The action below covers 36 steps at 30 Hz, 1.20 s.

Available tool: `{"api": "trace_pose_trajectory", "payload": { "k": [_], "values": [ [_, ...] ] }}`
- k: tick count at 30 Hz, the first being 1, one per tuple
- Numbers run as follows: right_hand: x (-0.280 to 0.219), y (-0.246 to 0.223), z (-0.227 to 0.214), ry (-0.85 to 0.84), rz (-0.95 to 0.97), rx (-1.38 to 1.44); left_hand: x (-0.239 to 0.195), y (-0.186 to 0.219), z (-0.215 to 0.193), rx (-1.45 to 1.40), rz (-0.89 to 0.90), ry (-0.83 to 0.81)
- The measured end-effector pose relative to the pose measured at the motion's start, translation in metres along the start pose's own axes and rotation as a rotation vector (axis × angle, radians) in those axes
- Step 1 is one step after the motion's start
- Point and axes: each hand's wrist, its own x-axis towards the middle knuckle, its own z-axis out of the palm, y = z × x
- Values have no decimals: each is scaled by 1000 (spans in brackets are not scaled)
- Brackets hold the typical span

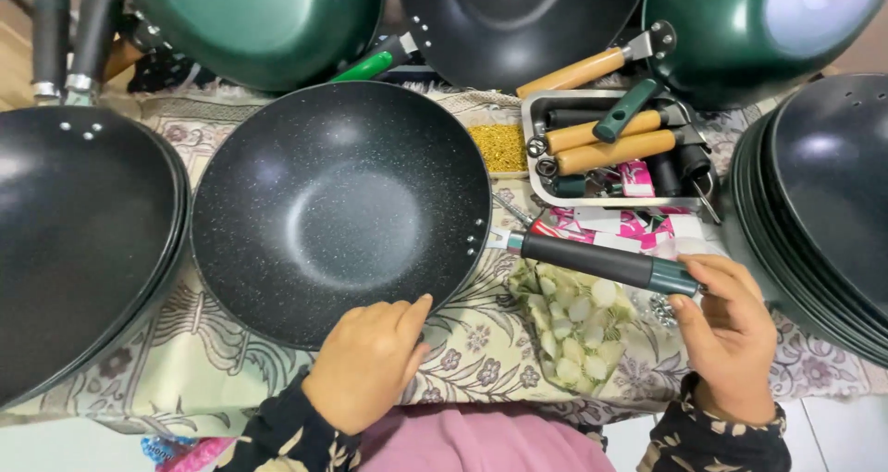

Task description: Assembling a handle onto a wok using screws and a small screwdriver.

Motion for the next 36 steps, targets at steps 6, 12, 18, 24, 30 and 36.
{"api": "trace_pose_trajectory", "payload": {
  "k": [6, 12, 18, 24, 30, 36],
  "values": [
    [-4, -3, -3, -4, -8, -57, 4, 4, 3, -96, -4, 82],
    [-18, 16, -31, 33, -41, -151, 7, 22, 3, -161, 98, -14],
    [-33, 45, -70, -22, -62, -165, 11, 41, -5, -196, 199, -144],
    [-30, 27, -67, 57, 41, -108, 23, 46, -5, -215, 268, -352],
    [-24, 21, -63, 60, 66, -57, 87, 47, -20, -60, 408, -474],
    [-22, 21, -61, 99, 145, 23, 165, 69, 37, -252, 479, -115]
  ]
}}
